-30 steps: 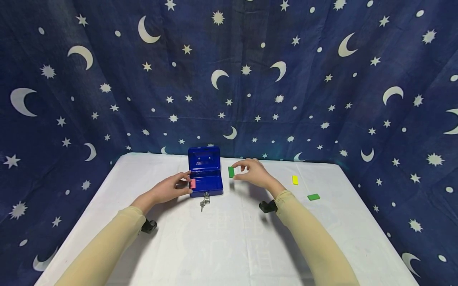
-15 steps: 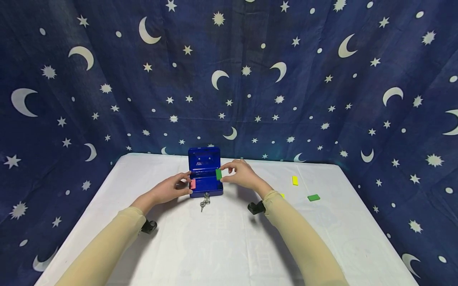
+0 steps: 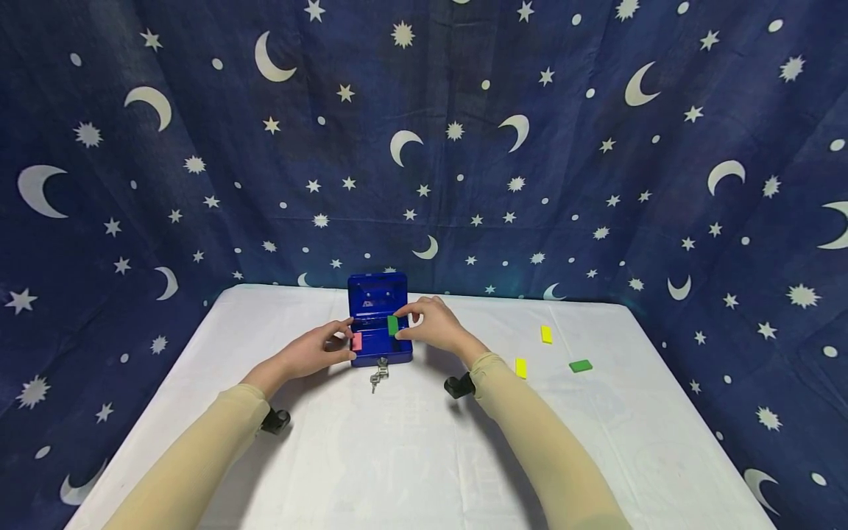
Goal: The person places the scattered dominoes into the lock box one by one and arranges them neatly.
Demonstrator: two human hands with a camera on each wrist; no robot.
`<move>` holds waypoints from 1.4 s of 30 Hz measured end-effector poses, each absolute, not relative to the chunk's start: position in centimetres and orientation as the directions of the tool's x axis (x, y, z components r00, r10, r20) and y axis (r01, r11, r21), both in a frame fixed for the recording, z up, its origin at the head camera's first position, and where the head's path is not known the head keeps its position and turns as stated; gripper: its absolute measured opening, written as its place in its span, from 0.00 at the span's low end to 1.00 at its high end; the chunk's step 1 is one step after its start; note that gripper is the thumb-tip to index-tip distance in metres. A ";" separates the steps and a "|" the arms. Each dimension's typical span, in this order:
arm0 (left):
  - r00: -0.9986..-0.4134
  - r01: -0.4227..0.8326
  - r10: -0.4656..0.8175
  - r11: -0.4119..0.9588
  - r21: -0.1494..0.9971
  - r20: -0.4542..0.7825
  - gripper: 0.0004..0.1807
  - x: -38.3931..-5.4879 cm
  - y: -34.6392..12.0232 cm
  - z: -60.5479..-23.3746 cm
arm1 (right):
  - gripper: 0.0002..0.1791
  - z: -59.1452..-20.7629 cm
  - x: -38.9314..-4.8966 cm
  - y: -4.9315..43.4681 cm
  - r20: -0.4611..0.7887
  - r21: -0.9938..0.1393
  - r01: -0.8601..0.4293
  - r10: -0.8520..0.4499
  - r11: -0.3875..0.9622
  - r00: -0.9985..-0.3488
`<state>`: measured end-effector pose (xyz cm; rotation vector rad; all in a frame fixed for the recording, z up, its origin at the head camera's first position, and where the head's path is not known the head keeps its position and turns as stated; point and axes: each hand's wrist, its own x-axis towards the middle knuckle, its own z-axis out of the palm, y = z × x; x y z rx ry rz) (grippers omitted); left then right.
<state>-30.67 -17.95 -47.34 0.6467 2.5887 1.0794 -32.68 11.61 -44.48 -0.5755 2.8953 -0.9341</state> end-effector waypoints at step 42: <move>-0.863 0.297 0.500 0.621 0.725 -0.074 0.25 -30.9 -18.1 -47.3 | 0.22 -46.3 -33.3 4.7 -0.007 -0.233 -0.373 -0.386 0.898 -0.923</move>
